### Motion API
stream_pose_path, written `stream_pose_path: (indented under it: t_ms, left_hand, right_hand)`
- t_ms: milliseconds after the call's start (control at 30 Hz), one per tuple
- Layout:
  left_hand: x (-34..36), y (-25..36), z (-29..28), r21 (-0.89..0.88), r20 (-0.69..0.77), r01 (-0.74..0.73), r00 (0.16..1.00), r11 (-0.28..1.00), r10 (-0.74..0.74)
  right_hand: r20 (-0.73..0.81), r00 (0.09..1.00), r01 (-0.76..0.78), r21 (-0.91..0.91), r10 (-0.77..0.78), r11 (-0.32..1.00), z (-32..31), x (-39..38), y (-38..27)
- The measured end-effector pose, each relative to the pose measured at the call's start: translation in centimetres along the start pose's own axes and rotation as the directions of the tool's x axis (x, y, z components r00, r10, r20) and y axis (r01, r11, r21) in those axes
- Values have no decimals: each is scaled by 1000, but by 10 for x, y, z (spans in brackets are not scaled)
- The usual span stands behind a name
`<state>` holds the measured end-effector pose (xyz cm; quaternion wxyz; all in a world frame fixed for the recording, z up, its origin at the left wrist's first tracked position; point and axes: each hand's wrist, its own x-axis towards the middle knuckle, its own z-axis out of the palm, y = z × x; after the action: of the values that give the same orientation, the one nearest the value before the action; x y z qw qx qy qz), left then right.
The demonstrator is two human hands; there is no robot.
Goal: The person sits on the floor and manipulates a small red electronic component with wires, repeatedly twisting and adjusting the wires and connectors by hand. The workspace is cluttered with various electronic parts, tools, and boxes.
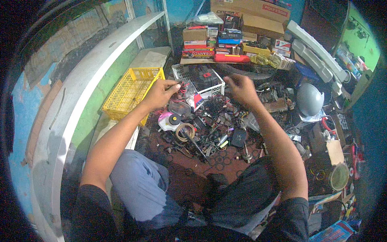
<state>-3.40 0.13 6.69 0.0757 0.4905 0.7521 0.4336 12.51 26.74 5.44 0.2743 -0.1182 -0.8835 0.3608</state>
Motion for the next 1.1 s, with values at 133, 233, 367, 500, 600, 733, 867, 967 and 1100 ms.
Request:
stream_pose_path:
  t_ms: [133, 233, 367, 500, 600, 733, 867, 967, 1100]
  left_hand:
    - [0, 15, 3, -54, 29, -28, 999, 998, 30]
    - [0, 22, 6, -155, 73, -44, 996, 987, 56]
    - [3, 24, 9, -166, 32, -46, 998, 985, 52]
    - [2, 27, 3, -58, -69, 16, 997, 998, -20]
    - [6, 23, 11, 41, -200, -36, 979, 999, 43]
    - [8, 31, 18, 77, -252, -89, 962, 993, 106]
    - [4, 41, 12, 100, -200, -82, 975, 992, 101]
    - [7, 36, 14, 93, -187, -123, 973, 988, 139]
    - [8, 30, 13, -140, -160, -130, 981, 982, 107]
  right_hand:
    - [260, 953, 73, 308, -157, 949, 28, -16, -59]
    - [181, 919, 299, 262, -351, 918, 34, -17, -69]
    - [293, 909, 210, 288, -295, 934, 29, -6, -54]
    - [322, 934, 72, 262, -158, 962, 16, -9, -72]
    - [273, 951, 36, 361, -142, 932, 20, -6, -63]
    - [177, 978, -15, 598, -114, 802, 32, -9, -66]
    - [179, 984, -102, 465, 19, 880, 29, -12, -82]
    - [-14, 993, 115, 157, -114, 981, 31, -10, -82]
    - [301, 889, -416, 846, 345, 334, 35, -11, -98]
